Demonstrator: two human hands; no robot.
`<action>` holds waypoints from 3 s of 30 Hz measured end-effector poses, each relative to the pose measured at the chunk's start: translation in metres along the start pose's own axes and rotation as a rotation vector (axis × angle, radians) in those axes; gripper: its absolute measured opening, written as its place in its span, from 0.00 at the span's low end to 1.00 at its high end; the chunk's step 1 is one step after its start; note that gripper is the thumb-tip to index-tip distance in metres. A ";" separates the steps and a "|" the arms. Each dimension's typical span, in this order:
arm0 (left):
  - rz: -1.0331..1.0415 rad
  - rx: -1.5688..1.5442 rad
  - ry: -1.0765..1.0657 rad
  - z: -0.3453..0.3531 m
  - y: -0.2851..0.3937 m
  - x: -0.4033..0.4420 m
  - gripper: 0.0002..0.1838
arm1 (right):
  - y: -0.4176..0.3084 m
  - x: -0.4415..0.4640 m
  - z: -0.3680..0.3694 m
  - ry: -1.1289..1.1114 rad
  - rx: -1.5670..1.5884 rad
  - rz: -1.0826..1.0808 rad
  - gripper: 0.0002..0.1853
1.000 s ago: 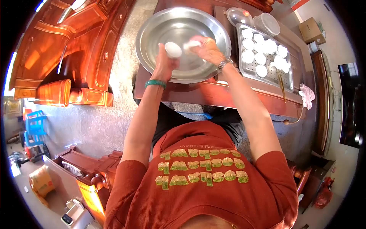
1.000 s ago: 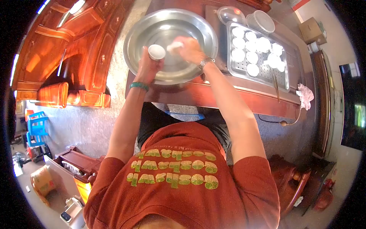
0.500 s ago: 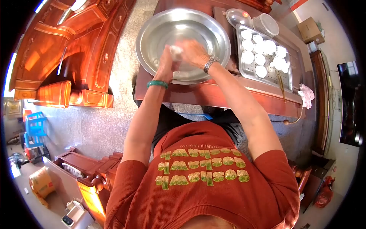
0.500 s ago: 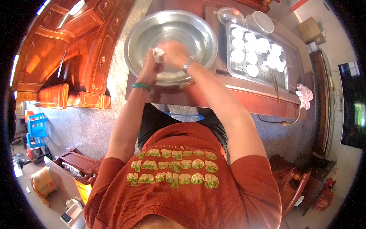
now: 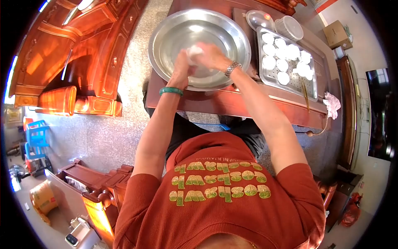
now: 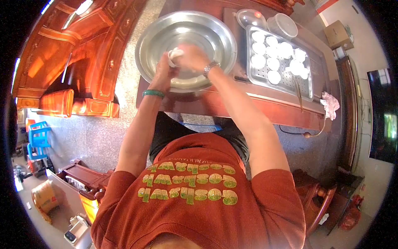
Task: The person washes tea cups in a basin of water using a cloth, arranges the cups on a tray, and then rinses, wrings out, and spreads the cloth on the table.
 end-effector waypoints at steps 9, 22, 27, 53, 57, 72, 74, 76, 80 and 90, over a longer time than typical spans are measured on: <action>-0.042 -0.133 0.008 0.002 0.008 -0.005 0.21 | 0.002 -0.011 -0.010 -0.182 0.149 0.047 0.16; -0.087 0.011 -0.062 0.005 0.007 -0.003 0.25 | -0.011 -0.013 0.000 0.012 -0.511 -0.387 0.07; 0.046 0.070 -0.032 0.000 0.001 -0.001 0.24 | 0.006 0.005 0.012 0.147 -0.368 -0.170 0.12; 0.160 -0.107 -0.229 0.002 0.005 -0.008 0.21 | 0.034 0.013 0.018 -0.039 0.302 0.092 0.10; 0.177 -0.092 -0.239 0.004 0.013 -0.018 0.20 | 0.031 0.007 0.024 0.013 0.687 0.197 0.13; -0.046 -0.295 -0.134 -0.002 0.008 -0.006 0.20 | 0.021 -0.015 -0.013 0.136 -0.559 -0.052 0.10; 0.138 -0.119 -0.153 -0.004 0.006 -0.003 0.19 | 0.022 -0.029 -0.021 0.140 -0.525 -0.016 0.10; 0.285 0.010 -0.210 -0.012 -0.001 0.006 0.18 | 0.027 -0.038 -0.016 0.083 -0.529 -0.002 0.12; 0.363 -0.139 -0.276 -0.014 0.003 -0.001 0.18 | 0.043 -0.051 0.004 0.118 -0.465 -0.023 0.12; 0.718 0.401 -0.227 0.034 0.046 -0.010 0.11 | 0.038 -0.053 0.007 0.070 -0.567 0.090 0.12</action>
Point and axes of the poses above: each hand's wrist, its own x-axis towards the middle knuckle, its own z-axis out of the palm, y = z × x, the point moved 1 cm from there along x, towards the middle knuckle, and after that the axes turned 5 degrees about -y, right-handed, at the moved point
